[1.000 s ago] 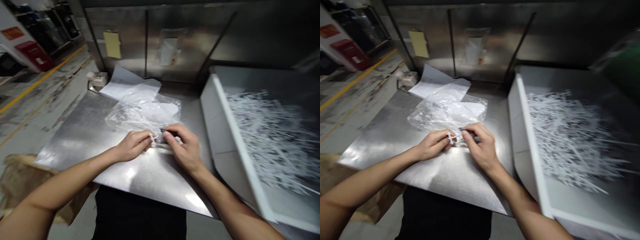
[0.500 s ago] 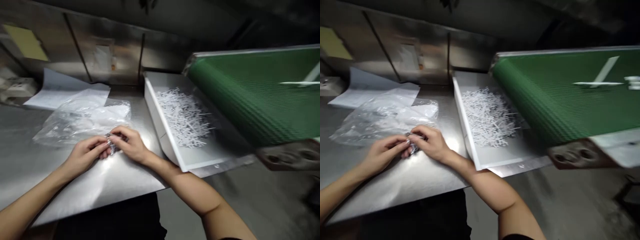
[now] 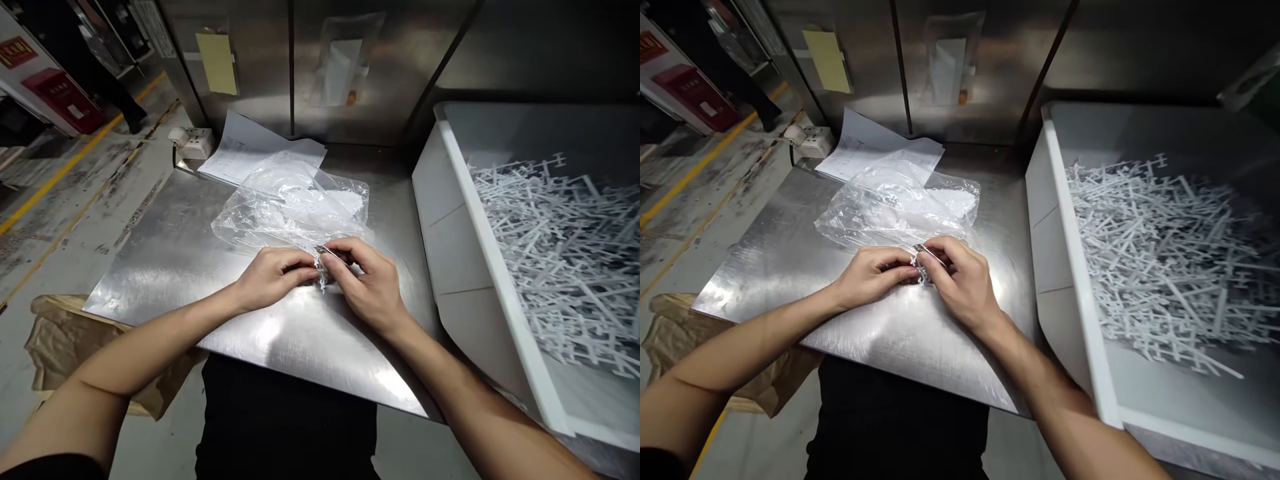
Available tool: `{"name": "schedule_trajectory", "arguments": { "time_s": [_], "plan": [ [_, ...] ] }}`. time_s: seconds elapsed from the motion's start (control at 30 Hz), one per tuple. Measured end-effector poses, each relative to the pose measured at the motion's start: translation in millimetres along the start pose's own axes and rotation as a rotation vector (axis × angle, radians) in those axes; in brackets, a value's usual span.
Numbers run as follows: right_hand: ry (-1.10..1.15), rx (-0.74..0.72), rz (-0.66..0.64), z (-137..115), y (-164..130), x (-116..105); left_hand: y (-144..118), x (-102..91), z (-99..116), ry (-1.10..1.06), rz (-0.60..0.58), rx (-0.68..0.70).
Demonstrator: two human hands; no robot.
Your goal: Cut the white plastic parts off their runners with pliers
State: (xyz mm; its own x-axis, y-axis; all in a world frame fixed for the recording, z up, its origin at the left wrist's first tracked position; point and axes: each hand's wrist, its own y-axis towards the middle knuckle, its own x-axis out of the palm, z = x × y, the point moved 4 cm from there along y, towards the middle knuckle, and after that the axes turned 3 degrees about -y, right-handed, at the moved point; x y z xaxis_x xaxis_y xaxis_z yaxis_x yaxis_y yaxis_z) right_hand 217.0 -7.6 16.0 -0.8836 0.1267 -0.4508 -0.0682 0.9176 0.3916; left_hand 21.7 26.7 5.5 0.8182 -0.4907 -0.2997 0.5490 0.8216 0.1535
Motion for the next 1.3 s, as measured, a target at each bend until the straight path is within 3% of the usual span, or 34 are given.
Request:
{"name": "schedule_trajectory", "arguments": {
  "time_s": [0.2, 0.33, 0.7, 1.07, 1.3],
  "plan": [
    [-0.05, 0.021, 0.02, 2, 4, -7, 3, -4.7, -17, -0.387, 0.166, -0.152],
    [-0.048, 0.01, -0.029, 3, 3, -3, 4, -4.3, -17, -0.459, 0.206, -0.139],
    [-0.029, 0.041, -0.057, 4, 2, -2, 2, -5.5, -15, -0.429, 0.234, -0.085],
    [-0.009, 0.068, -0.065, 9, 1, 0, 1, -1.9, -15, -0.458, 0.193, -0.138],
    [0.024, 0.176, -0.141, 14, 4, 2, 1, -4.7, -15, -0.208, 0.193, -0.188]
  ]
}}
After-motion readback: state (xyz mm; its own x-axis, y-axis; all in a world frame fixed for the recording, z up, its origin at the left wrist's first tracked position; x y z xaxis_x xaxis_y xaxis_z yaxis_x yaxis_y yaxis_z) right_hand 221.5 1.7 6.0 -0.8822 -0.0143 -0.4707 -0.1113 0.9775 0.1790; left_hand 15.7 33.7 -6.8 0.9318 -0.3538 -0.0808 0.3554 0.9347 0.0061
